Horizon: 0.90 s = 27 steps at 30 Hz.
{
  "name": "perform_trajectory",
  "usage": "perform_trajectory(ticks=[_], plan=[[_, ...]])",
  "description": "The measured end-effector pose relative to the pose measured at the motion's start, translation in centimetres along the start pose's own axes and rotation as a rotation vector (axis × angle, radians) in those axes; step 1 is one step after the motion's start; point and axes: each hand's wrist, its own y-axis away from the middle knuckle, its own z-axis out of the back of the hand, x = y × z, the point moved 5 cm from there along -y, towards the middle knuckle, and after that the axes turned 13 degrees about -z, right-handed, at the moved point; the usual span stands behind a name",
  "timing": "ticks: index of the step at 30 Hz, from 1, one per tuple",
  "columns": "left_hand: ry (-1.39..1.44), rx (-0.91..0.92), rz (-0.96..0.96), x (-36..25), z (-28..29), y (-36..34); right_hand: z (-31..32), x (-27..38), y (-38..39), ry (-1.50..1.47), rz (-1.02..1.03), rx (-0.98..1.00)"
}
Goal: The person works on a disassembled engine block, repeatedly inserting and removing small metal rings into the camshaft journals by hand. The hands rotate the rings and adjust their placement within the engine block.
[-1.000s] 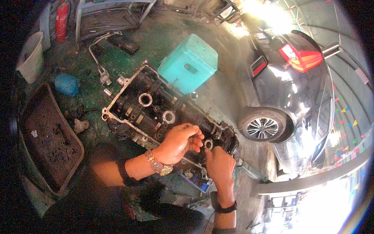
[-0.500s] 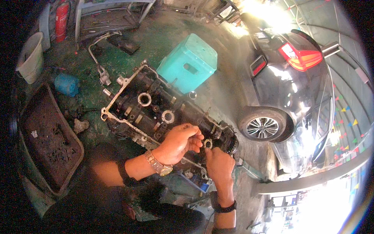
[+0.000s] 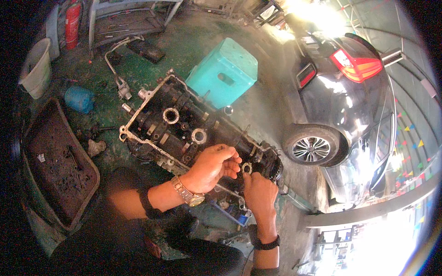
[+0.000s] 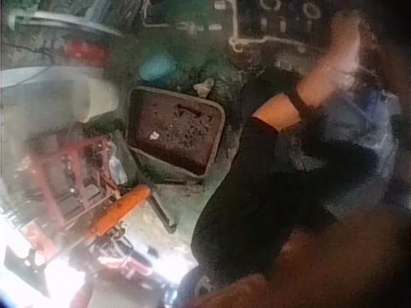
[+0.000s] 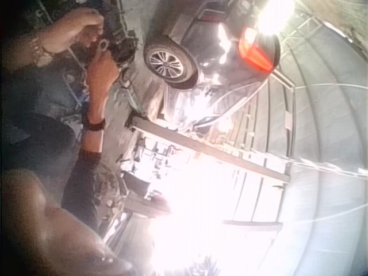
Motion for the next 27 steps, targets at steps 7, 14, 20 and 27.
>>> perform_trajectory(ticks=[7, 14, 20, 27], plan=[[0.006, 0.008, -0.013, 0.17, 0.11, -0.07, 0.38, 0.10, 0.52, -0.176, 0.102, -0.128], [-0.002, 0.001, -0.008, 0.05, -0.02, 0.01, -0.04, 0.03, -0.27, 0.035, -0.030, 0.019], [-0.003, -0.004, -0.002, -0.01, -0.12, 0.11, 0.22, -0.39, 0.44, -0.189, 0.059, -0.006], [-0.003, -0.011, -0.009, 0.10, 0.10, -0.02, -0.28, 0.07, -0.13, -0.067, 0.034, -0.048]])
